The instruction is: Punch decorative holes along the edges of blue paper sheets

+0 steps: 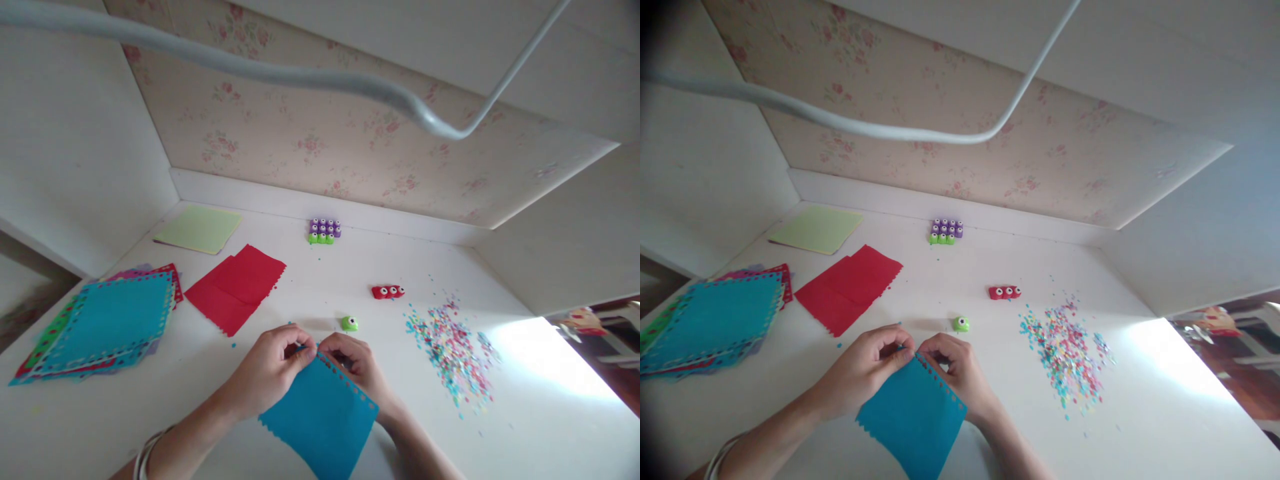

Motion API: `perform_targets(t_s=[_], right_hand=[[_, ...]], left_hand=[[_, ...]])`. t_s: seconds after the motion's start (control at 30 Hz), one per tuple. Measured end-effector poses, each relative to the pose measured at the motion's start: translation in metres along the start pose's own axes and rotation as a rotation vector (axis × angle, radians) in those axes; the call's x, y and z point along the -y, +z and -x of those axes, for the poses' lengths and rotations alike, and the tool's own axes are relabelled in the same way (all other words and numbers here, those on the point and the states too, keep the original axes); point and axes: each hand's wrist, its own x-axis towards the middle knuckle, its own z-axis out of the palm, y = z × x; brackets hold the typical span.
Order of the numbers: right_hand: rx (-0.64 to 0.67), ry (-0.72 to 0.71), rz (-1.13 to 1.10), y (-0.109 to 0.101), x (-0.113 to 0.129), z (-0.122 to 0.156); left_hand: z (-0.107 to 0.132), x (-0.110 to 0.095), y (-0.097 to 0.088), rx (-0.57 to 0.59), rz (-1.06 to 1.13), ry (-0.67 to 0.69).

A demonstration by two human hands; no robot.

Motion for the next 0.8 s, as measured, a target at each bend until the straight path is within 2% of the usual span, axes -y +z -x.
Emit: perform_targets(t_s=[0.13, 0.2, 0.27, 0.33, 0.4, 0.47, 0.53, 0.6, 0.63, 0.7, 0.73, 0.8], right_hand=[[-0.052, 0.058, -0.009, -0.006, 0.0, 0.0], [-0.132, 0.093, -0.07, -0.016, 0.0, 0.003], [-0.301, 0.112, -0.126, -0.033, -0.004, 0.008], [-0.526, 0.145, -0.097, -0.058, -0.012, 0.014], [-0.69, 0.261, 0.038, -0.089, -0.025, 0.023], [-0.792, 0.424, 0.253, -0.123, -0.039, 0.033], [-0.799, 0.556, 0.525, -0.154, -0.051, 0.045], [-0.785, 0.623, 0.764, -0.174, -0.058, 0.054], [-0.784, 0.608, 0.84, -0.177, -0.06, 0.058], [-0.778, 0.473, 0.87, -0.168, -0.057, 0.06], [-0.757, 0.379, 0.839, -0.156, -0.053, 0.059], [-0.635, 0.204, 0.716, -0.125, -0.041, 0.05]], left_hand=[[-0.001, 0.003, -0.001, 0.04, 0.13, -0.156], [-0.002, 0.006, -0.004, 0.053, 0.194, -0.238], [-0.004, 0.008, -0.007, 0.055, 0.217, -0.272], [-0.005, 0.009, -0.011, 0.063, 0.197, -0.268], [-0.005, 0.011, -0.013, 0.085, 0.162, -0.26], [-0.004, 0.013, -0.014, 0.11, 0.148, -0.266], [-0.004, 0.015, -0.013, 0.119, 0.158, -0.267], [-0.004, 0.017, -0.011, 0.1, 0.171, -0.247], [-0.004, 0.018, -0.01, 0.079, 0.17, -0.232], [-0.006, 0.019, -0.007, 0.031, 0.143, -0.2], [-0.007, 0.02, -0.007, 0.014, 0.12, -0.186], [-0.008, 0.02, -0.006, 0.01, 0.072, -0.158]])
